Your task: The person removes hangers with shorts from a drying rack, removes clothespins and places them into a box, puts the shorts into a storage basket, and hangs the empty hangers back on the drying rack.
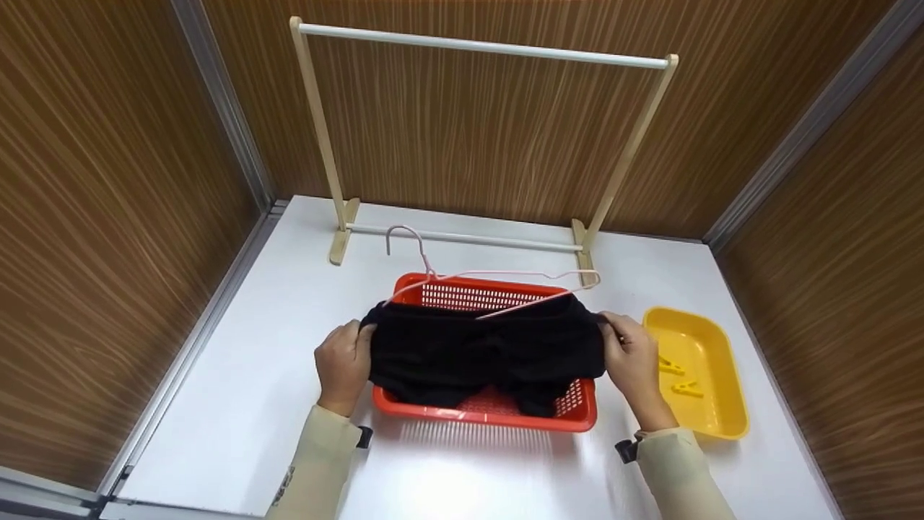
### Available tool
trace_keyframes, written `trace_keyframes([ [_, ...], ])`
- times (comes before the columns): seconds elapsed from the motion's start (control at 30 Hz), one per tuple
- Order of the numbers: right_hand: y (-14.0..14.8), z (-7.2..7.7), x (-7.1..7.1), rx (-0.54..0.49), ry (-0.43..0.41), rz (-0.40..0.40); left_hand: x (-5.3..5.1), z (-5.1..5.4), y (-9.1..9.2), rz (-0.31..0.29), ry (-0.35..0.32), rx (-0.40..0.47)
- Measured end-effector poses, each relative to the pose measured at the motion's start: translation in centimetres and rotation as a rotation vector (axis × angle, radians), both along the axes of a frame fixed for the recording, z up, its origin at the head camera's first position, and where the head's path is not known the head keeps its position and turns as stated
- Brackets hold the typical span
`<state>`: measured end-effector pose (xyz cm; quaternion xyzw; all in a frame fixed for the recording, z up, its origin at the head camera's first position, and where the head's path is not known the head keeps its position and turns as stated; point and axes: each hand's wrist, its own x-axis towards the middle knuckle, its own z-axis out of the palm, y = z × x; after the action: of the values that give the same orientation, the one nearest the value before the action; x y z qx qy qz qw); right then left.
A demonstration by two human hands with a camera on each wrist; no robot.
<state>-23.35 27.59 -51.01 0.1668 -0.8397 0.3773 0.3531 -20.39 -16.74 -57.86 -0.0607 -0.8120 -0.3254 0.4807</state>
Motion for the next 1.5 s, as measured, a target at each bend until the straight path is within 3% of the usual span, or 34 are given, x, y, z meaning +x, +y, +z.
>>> trace_keyframes([
  [0.17, -0.4, 0.2, 0.0, 0.02, 0.039, 0.049, -0.3, 0.1, 0.3, -0.006, -0.006, 0.032],
  [0.33, -1.2, 0.5, 0.0, 0.058, 0.054, 0.017, -0.4, 0.5, 0.6, -0.016, -0.012, 0.063],
  [0.57, -2.8, 0.8, 0.6, 0.11, -0.069, -0.046, -0.5, 1.2, 1.1, -0.033, -0.004, 0.077],
  [0.83, -4.9, -0.2, 0.7, 0.066, -0.163, 0.125, -0.7, 2.3, 1.9, -0.063, -0.017, 0.067],
  [1.1, -5.8, -1.7, 0.5, 0.056, -0.38, 0.309, -0.9, 2.7, 3.1, -0.096, -0.045, 0.069],
  [1.27, -6.1, -2.1, 0.6, 0.102, -0.465, 0.353, -0.9, 2.8, 3.5, -0.119, -0.092, 0.085],
  [1.5, -6.5, -2.2, 0.2, 0.12, -0.468, 0.382, -1.1, 3.1, 3.8, -0.149, -0.167, 0.071],
])
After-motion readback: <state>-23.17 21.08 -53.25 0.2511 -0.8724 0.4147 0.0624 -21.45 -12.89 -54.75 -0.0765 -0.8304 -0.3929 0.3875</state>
